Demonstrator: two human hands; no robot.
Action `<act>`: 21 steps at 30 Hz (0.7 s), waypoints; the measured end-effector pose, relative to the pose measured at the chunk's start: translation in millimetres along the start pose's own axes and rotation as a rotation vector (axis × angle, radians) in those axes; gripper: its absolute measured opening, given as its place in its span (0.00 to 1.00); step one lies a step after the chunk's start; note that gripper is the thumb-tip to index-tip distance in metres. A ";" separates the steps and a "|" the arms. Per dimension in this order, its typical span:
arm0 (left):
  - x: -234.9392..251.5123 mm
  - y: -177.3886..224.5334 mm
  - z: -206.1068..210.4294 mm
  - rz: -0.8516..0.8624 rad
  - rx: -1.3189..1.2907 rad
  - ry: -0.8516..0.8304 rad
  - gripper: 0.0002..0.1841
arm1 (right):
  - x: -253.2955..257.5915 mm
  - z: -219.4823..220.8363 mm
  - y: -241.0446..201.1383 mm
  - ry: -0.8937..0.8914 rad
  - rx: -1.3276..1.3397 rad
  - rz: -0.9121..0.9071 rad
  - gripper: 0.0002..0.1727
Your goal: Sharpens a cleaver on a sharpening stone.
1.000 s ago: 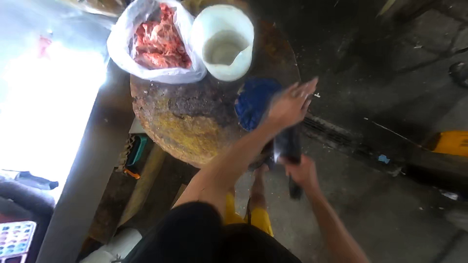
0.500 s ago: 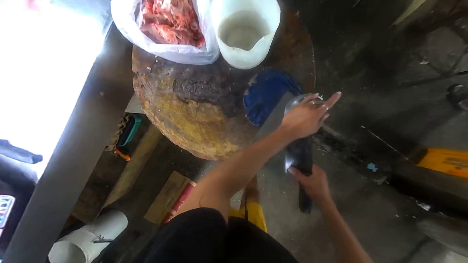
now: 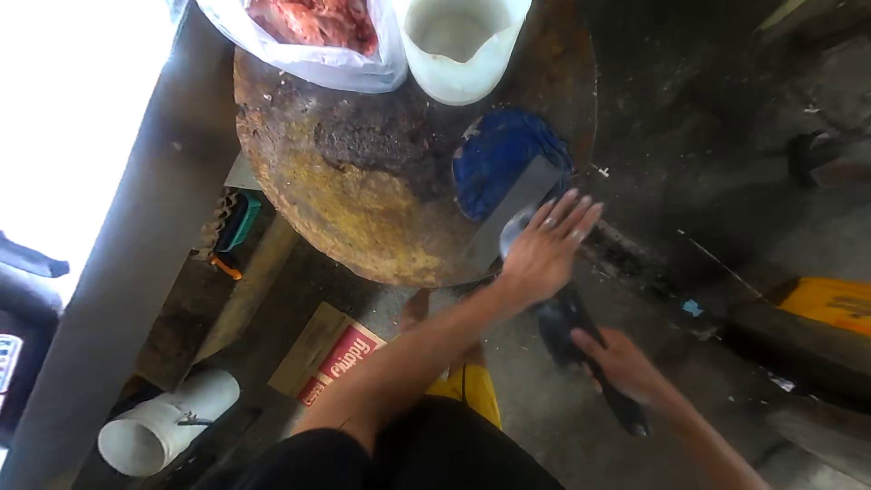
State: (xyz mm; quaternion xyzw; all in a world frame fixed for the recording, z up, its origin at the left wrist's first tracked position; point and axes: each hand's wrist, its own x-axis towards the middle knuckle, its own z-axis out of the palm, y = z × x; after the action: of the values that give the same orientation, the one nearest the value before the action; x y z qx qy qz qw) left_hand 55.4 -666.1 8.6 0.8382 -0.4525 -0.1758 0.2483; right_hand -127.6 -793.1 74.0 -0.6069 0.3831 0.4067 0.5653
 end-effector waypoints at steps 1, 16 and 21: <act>-26.7 8.0 5.1 -0.065 -0.013 -0.008 0.34 | -6.5 -3.2 5.9 -0.070 -0.062 0.041 0.24; 27.5 -2.5 -2.2 -0.003 -0.079 0.047 0.35 | 5.1 -54.6 -35.2 -0.071 0.062 -0.034 0.19; 35.5 -8.3 -11.2 0.041 -0.097 0.067 0.33 | 10.3 -43.8 -33.1 -0.104 0.093 -0.012 0.18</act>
State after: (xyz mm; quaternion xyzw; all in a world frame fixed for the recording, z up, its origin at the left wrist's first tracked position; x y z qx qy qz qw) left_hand 85.6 -689.4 10.5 0.8211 -0.4520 -0.1645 0.3072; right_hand -90.4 -834.6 78.1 -0.5602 0.3679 0.4161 0.6145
